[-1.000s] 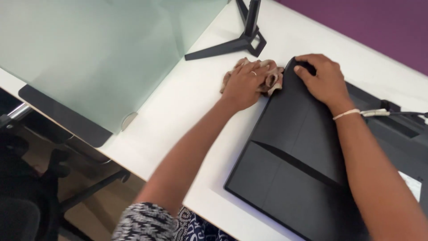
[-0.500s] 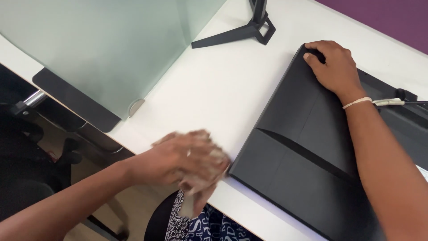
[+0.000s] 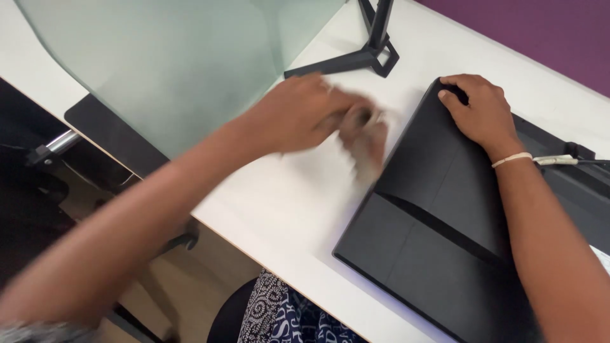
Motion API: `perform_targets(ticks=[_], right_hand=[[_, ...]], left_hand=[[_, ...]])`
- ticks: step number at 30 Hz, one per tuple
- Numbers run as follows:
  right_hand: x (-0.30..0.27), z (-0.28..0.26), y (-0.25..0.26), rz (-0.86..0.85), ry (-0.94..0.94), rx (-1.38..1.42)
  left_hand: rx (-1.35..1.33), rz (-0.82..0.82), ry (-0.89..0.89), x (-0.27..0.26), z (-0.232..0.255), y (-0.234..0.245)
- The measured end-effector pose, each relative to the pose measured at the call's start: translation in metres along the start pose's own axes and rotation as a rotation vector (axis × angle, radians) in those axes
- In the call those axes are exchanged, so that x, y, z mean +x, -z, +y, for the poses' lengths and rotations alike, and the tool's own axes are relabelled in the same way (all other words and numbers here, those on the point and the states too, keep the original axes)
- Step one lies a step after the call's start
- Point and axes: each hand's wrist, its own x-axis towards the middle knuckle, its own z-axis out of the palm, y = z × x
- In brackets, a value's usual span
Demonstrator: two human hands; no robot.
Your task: Clean a desk area, monitor, and peripherals using a cloth.
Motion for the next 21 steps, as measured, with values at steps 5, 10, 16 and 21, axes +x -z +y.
perform_targets(ticks=[5,10,16,21], right_hand=[[0.001,0.005,-0.001,-0.009,0.007,0.004],[0.003,0.008,-0.003,-0.017,-0.003,0.017],[0.002,0.009,-0.002,-0.026,-0.016,0.013],[0.0,0.007,-0.001,-0.012,0.032,0.027]], left_hand=[[0.111,-0.092,0.152,0.046,-0.045,-0.118],[0.238,0.129,0.062,-0.002,-0.018,-0.142],[0.025,-0.128,-0.053,-0.096,0.019,-0.074],[-0.107,-0.313,-0.092,-0.168,0.03,-0.014]])
